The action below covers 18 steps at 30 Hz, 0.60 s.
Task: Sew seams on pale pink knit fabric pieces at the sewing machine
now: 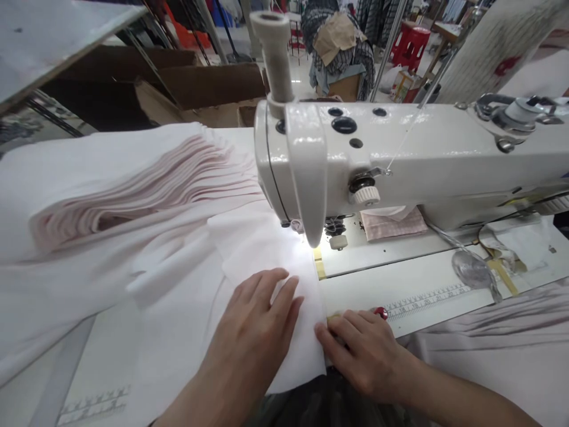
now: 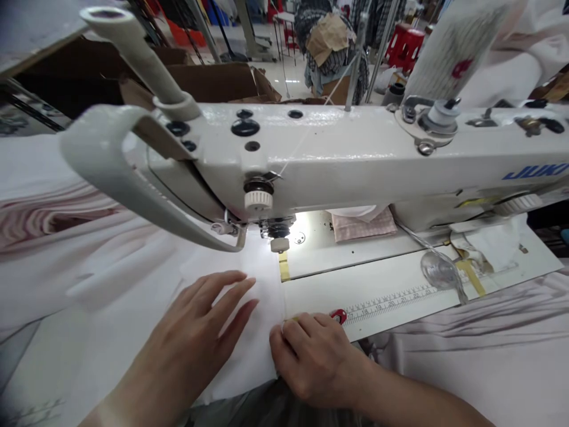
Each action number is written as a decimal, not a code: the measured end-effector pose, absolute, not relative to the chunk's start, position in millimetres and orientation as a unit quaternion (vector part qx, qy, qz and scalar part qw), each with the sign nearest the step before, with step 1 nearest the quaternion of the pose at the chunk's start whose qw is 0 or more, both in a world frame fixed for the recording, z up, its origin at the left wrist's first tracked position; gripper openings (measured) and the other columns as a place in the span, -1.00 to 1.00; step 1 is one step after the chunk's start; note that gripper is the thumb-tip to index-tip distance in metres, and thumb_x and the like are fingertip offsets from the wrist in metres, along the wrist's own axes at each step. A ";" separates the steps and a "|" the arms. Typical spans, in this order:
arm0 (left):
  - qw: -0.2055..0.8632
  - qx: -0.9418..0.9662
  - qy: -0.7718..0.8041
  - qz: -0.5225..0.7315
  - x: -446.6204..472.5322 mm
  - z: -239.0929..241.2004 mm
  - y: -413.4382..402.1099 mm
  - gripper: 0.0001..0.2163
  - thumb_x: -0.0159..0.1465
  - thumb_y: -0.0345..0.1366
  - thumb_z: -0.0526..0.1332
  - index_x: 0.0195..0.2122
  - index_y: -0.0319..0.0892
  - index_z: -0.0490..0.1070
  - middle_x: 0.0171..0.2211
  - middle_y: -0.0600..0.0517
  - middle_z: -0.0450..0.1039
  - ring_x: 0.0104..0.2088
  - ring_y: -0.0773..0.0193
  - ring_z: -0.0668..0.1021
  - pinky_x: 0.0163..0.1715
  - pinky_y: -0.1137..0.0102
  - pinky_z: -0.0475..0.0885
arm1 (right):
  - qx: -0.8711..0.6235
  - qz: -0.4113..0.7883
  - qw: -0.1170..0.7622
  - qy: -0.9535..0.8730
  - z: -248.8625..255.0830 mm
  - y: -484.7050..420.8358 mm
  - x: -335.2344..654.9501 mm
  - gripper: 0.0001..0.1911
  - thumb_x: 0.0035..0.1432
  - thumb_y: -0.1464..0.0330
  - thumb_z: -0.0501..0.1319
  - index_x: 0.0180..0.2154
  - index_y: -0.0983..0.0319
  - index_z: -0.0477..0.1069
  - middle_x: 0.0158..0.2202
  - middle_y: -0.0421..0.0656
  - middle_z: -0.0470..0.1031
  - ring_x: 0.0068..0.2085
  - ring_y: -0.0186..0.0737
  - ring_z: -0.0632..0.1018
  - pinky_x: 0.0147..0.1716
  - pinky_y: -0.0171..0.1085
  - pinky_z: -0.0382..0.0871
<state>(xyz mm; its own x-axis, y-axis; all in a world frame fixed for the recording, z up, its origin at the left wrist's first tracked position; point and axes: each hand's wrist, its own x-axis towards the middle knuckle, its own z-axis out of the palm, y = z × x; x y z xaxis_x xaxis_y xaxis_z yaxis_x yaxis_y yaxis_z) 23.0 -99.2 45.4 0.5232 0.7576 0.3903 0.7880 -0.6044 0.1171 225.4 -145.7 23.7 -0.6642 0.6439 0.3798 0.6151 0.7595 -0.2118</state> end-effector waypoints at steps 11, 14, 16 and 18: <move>-0.123 -0.873 -0.404 -0.244 6.8 16.6 -73.9 -0.69 0.41 -0.39 0.02 0.16 -0.13 0.23 0.15 -0.07 0.42 0.22 0.19 0.39 0.24 0.10 0.22 | -0.325 -0.046 0.230 -0.916 68.7 -139.3 212.0 -0.72 0.22 0.51 0.03 -0.08 0.39 0.42 -0.25 -0.03 0.54 -0.35 -0.21 0.51 -0.41 -0.24 0.30; -0.119 -0.871 -0.409 -0.246 6.9 16.4 -74.6 -0.69 0.41 -0.37 0.01 0.17 -0.14 0.22 0.17 -0.10 0.40 0.21 0.19 0.39 0.23 0.09 0.24 | -0.311 -0.057 0.241 -0.917 61.6 -138.7 216.8 -0.73 0.24 0.54 0.03 -0.09 0.38 0.43 -0.23 -0.03 0.55 -0.24 -0.17 0.53 -0.36 -0.25 0.31; -0.076 -0.888 -0.397 -0.220 10.1 14.6 -74.4 -0.68 0.41 -0.36 0.01 0.17 -0.20 0.22 0.20 -0.17 0.35 0.23 0.10 0.37 0.21 0.04 0.25 | -0.297 -0.025 0.225 -0.928 51.0 -139.1 222.2 -0.71 0.27 0.54 -0.02 -0.09 0.39 0.43 -0.26 -0.03 0.55 -0.24 -0.16 0.52 -0.37 -0.24 0.32; -0.032 -0.903 -0.387 -0.186 13.6 13.4 -74.9 -0.68 0.40 -0.35 0.00 0.16 -0.25 0.24 0.21 -0.23 0.31 0.23 0.01 0.36 0.18 -0.04 0.27 | -0.299 0.005 0.191 -0.935 41.3 -139.6 226.6 -0.70 0.27 0.55 -0.03 -0.08 0.39 0.42 -0.32 -0.05 0.53 -0.33 -0.16 0.50 -0.42 -0.23 0.32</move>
<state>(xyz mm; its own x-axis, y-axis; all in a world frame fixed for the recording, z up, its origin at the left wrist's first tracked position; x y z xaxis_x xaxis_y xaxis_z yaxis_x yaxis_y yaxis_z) 13.6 -74.9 13.4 0.6315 0.7102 0.3112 0.6861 -0.6988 0.2025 226.6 -139.6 41.3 -0.7480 0.5611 0.3545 0.5571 0.8211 -0.1240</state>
